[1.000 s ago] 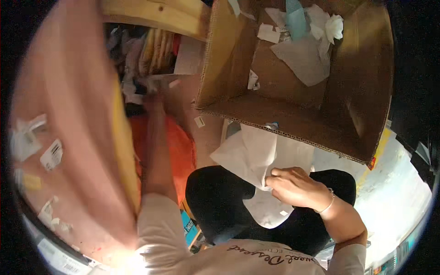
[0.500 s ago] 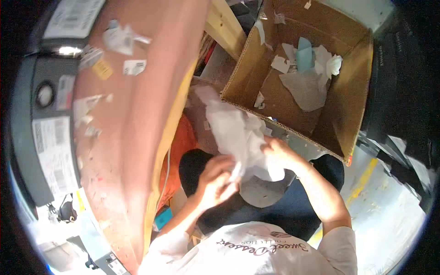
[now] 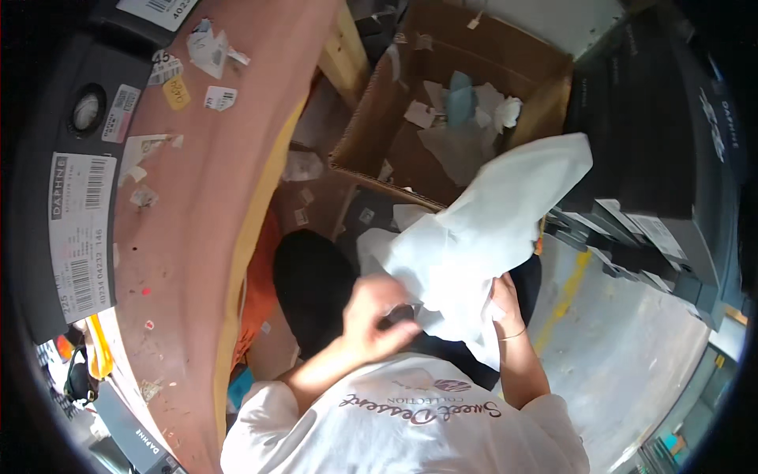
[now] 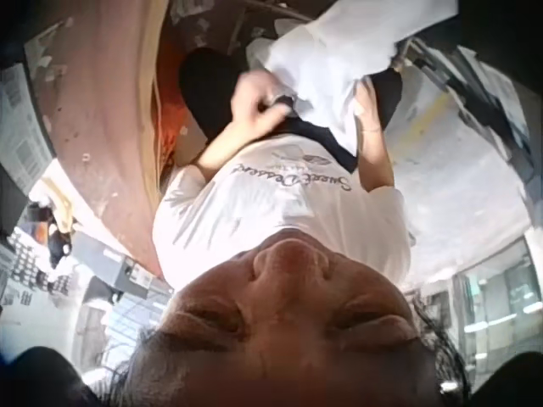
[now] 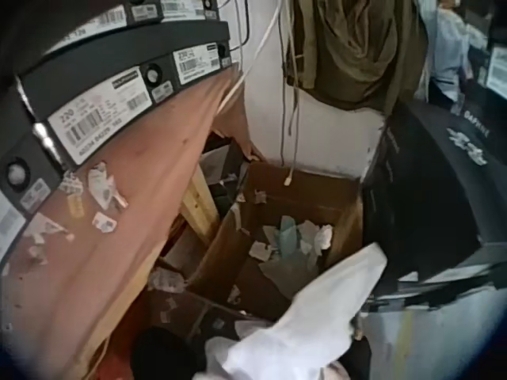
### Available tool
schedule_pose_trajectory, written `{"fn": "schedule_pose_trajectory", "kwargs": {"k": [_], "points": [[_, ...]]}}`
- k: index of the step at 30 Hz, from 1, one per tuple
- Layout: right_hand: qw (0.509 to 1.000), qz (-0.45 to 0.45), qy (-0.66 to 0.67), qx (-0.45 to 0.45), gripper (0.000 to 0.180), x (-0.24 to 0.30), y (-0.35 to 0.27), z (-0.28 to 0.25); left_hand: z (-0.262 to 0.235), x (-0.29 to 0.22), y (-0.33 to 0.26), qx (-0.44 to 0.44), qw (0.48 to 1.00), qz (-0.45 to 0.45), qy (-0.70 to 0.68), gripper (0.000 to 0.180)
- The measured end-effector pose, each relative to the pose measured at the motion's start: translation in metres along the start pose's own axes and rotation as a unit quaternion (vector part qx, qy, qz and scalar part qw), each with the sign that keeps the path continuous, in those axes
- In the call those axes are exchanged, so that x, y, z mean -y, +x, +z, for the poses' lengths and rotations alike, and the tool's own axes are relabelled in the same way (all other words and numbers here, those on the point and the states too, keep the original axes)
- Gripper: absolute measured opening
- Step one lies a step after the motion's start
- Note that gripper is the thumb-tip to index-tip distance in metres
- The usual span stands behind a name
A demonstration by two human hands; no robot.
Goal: Packing high-heeled shoes into boxes with protective paper and silica gel packets.
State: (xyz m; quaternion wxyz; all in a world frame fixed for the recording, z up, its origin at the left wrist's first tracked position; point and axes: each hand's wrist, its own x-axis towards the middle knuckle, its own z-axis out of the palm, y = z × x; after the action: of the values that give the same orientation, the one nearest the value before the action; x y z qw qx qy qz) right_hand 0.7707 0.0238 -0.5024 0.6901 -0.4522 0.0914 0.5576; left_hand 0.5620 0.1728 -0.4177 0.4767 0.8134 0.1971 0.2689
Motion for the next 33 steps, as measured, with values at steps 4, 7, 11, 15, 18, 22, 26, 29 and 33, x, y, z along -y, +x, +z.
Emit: {"fn": "schedule_pose_trajectory", "kwargs": {"k": [4, 7, 11, 15, 18, 22, 26, 29, 33], "points": [[0.994, -0.002, -0.112, -0.003, 0.038, 0.010, -0.009, 0.017, 0.005, 0.016, 0.028, -0.015, 0.911, -0.275, -0.307, 0.093], [0.994, -0.017, -0.109, 0.008, 0.040, -0.001, -0.003, 0.017, 0.017, 0.035, 0.048, -0.027, 0.904, -0.309, -0.295, 0.064], [0.984, -0.090, -0.151, 0.019, 0.037, 0.009, -0.005, 0.019, -0.005, 0.031, 0.052, -0.168, 0.773, -0.308, -0.529, 0.033], [0.984, -0.089, -0.146, -0.049, 0.036, 0.029, -0.020, 0.023, -0.046, 0.071, 0.026, -0.255, 0.718, -0.321, -0.563, 0.037], [0.980, -0.113, -0.161, -0.012, 0.036, 0.030, -0.026, 0.032, -0.060, 0.081, 0.011, -0.290, 0.714, -0.321, -0.550, 0.039], [0.975, -0.141, -0.165, 0.043, 0.039, 0.031, -0.020, 0.021, -0.065, 0.076, 0.010, -0.344, 0.720, -0.331, -0.503, 0.042], [0.975, -0.158, -0.155, -0.016, 0.038, 0.042, -0.026, 0.015, -0.086, 0.103, -0.005, -0.351, 0.683, -0.305, -0.563, 0.044], [0.980, -0.163, -0.106, -0.043, 0.039, 0.049, -0.039, 0.003, -0.103, 0.113, -0.014, -0.380, 0.705, -0.289, -0.524, 0.046], [0.973, -0.216, 0.048, 0.065, 0.041, 0.070, -0.057, 0.022, -0.141, 0.136, -0.047, -0.375, 0.747, -0.353, -0.420, 0.050]]}}
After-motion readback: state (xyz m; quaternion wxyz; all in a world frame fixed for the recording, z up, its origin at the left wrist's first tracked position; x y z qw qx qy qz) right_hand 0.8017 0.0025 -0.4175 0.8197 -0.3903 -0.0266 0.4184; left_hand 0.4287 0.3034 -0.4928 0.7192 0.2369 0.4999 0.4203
